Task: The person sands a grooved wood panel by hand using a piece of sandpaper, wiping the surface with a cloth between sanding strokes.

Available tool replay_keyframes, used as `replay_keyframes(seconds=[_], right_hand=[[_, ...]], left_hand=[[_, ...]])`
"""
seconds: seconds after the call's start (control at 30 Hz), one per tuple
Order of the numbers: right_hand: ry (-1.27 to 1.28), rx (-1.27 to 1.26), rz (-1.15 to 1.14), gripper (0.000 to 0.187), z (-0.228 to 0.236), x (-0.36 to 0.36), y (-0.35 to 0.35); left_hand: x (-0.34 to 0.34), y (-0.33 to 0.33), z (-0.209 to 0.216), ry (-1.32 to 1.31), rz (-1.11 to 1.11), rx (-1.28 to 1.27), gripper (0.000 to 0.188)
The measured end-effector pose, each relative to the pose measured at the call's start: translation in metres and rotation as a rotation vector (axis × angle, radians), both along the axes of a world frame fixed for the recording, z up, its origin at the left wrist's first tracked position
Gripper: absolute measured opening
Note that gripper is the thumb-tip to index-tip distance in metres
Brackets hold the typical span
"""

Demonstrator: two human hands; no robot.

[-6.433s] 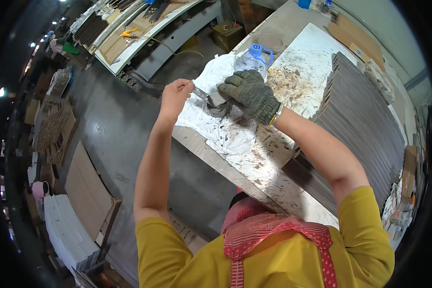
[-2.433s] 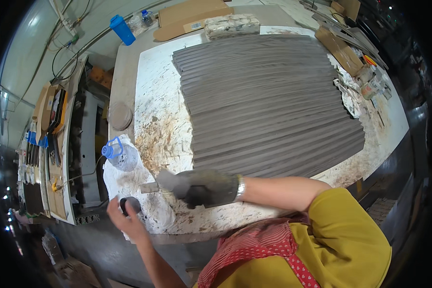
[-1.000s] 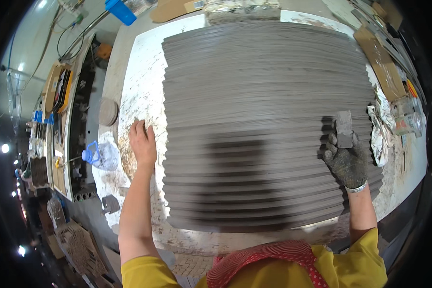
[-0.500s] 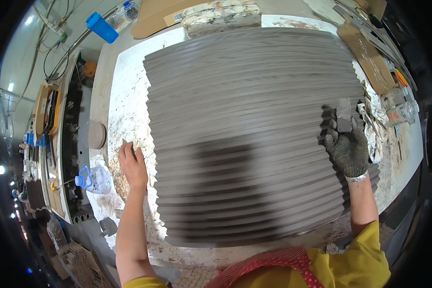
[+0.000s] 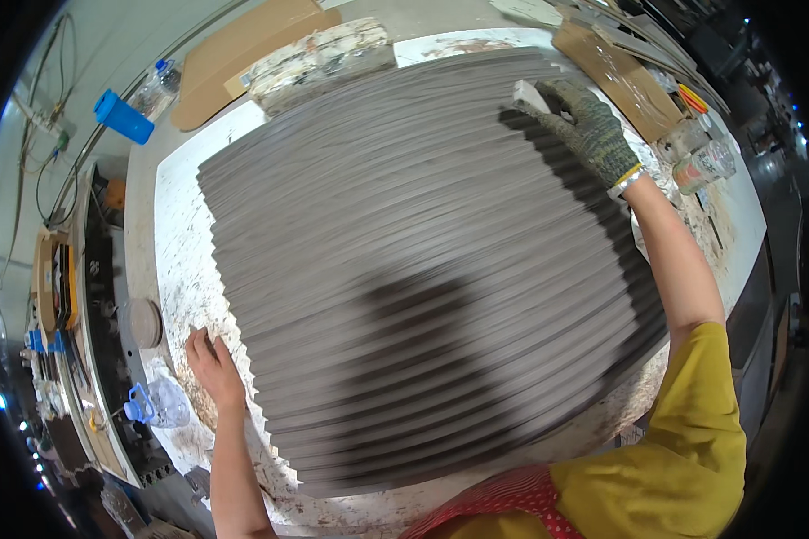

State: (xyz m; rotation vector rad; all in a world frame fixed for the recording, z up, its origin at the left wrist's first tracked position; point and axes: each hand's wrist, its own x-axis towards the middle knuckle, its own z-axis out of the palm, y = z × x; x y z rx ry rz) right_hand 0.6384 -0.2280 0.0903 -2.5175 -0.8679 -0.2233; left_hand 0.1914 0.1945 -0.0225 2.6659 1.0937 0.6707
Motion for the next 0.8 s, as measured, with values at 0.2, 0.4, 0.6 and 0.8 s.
replay_keyframes(seconds=[0.2, 0.4, 0.6, 0.8], right_hand=[[-0.135, -0.068, -0.056, 0.051, -0.01, 0.036, -0.039], [-0.086, 0.122, -0.262, 0.053, -0.014, 0.055, -0.07], [-0.295, -0.08, -0.06, 0.046, -0.02, 0.045, -0.054], [-0.322, -0.185, 0.043, 0.04, -0.015, 0.037, -0.025]], left_hand=[[0.004, -0.003, 0.005, 0.055, -0.016, 0.001, 0.031], [0.001, -0.003, 0.004, 0.055, 0.015, -0.018, 0.031], [0.003, -0.003, 0.003, 0.047, -0.004, -0.018, 0.031], [0.003, -0.005, 0.006, 0.056, 0.002, -0.014, 0.031]])
